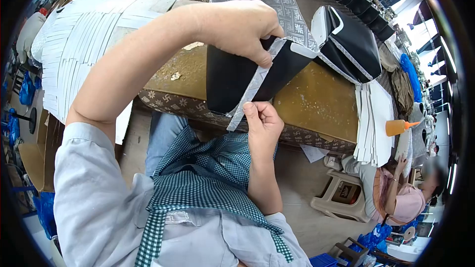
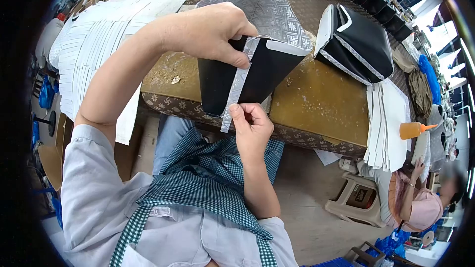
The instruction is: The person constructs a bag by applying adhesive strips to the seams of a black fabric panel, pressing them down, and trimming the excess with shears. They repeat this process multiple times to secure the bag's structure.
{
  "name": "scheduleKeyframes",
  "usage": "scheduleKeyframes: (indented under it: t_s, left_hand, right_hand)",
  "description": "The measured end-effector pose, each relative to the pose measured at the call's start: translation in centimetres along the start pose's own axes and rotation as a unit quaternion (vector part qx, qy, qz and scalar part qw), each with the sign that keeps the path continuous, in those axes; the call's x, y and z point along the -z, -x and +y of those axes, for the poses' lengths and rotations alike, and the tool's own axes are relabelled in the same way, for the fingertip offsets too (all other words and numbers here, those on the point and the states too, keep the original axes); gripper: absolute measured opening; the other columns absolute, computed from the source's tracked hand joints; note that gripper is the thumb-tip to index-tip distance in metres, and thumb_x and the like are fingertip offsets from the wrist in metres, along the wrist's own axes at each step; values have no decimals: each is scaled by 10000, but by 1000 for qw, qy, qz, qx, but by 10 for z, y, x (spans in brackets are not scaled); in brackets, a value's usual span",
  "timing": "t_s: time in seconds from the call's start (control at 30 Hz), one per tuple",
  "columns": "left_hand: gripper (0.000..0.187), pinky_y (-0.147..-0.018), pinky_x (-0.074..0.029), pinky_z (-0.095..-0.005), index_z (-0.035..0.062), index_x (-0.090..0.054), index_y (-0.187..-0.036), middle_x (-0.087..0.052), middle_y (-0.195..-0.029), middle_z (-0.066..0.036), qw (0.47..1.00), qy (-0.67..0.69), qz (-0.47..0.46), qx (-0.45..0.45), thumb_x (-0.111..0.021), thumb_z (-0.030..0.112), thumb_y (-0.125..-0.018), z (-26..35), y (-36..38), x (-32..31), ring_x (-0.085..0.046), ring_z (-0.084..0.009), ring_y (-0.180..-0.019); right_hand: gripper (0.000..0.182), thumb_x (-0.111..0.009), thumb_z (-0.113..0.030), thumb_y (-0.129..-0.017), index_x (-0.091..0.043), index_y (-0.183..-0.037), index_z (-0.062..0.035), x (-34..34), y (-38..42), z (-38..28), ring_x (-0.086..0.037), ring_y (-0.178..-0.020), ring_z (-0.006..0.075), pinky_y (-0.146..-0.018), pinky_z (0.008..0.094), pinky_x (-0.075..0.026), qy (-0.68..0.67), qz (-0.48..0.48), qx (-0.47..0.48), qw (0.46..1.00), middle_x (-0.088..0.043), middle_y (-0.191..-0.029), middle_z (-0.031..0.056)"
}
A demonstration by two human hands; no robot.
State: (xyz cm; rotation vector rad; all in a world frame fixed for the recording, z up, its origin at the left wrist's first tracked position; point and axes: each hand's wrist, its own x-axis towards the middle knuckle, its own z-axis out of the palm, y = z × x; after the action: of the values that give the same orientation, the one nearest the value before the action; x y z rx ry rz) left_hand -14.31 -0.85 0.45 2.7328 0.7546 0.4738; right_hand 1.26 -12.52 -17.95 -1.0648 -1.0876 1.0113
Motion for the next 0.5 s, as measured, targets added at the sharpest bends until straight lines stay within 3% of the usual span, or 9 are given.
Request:
scheduleKeyframes:
  t_s: [0.1, 0.37, 0.5]
  left_hand:
    - [279, -559, -437, -382, -36, -685, -886, -509, -556, -137, 999, -28, -24, 33, -752, 200, -754, 5, 0, 3, -515, -262, -525]
    - [274, -656, -489, -421, 1, -678, -885, -589, -639, -160, 994, -96, 39, 30, -738, 246, -778, -13, -1, -10, -615, -338, -658]
    - [267, -705, -508, -440, 28, -684, -902, -623, -700, -163, 986, -146, 62, 40, -726, 268, -792, -33, -6, -23, -646, -354, -735]
  right_hand:
    - [169, -737, -118, -893, -656, -811, 5, -1, -2, 0, -447, -566, 7, -512, 182, -354, 14, 3, -1, 1000, -550, -667, -55]
    - [245, -807, -148, -807, -639, -706, -1, 0, 1, 16, -451, -552, 74, -500, 248, -371, 188, 20, 7, 982, -507, -627, 8]
    - [219, -805, -95, -796, -624, -710, -6, -1, 2, 21, -430, -550, 52, -511, 214, -363, 274, 18, 77, 958, -499, -628, -12]
